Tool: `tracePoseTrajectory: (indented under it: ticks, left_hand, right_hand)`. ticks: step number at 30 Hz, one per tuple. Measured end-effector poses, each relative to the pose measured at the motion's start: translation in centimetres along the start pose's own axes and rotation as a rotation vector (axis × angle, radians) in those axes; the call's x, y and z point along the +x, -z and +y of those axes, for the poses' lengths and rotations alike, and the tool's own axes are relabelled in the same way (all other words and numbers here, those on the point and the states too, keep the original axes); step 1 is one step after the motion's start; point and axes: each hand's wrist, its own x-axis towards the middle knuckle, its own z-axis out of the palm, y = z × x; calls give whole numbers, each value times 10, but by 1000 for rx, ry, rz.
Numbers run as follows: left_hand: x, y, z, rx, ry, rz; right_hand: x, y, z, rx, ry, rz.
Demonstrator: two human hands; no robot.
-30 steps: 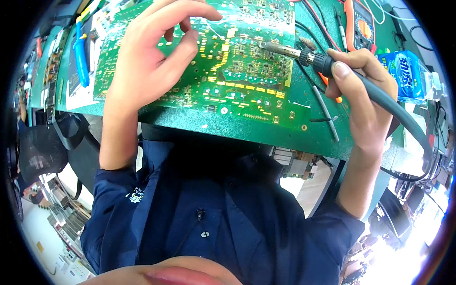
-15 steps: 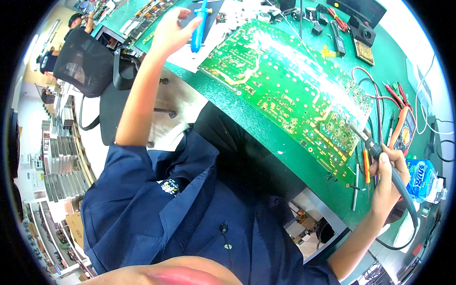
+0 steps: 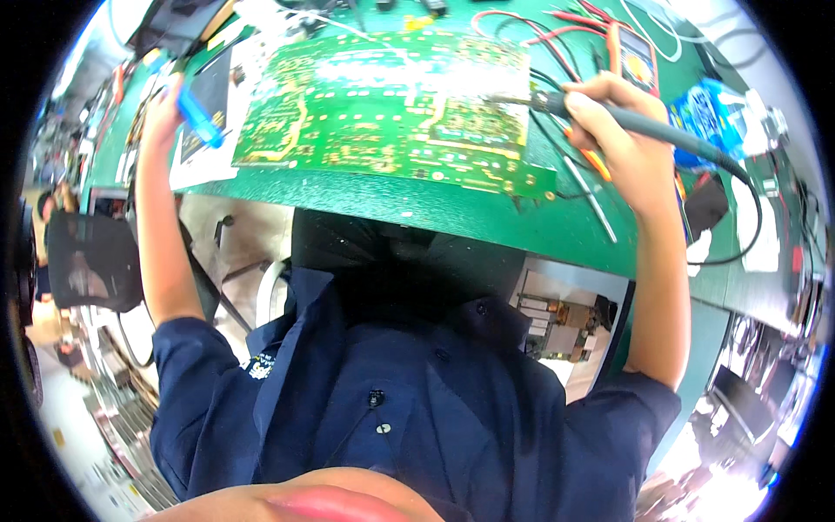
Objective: The person uses a soldering iron and a desoldering pump to work on a large green circuit board. They apply heat with the iron and use the pump to remove solder from various points on the board.
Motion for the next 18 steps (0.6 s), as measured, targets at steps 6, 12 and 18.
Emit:
tracePoseTrajectory:
  ticks: [6, 12, 18]
  left_hand:
    - [-117, 2, 30, -871, -63, 22]
    - [-150, -37, -25, -1208, -85, -135]
    - [-151, -64, -26, -1059, -96, 47]
  right_hand:
    - [0, -1, 7, 33, 25, -18]
    - [0, -3, 8, -11, 19, 17]
    - [0, -4, 8, -68, 16, 45]
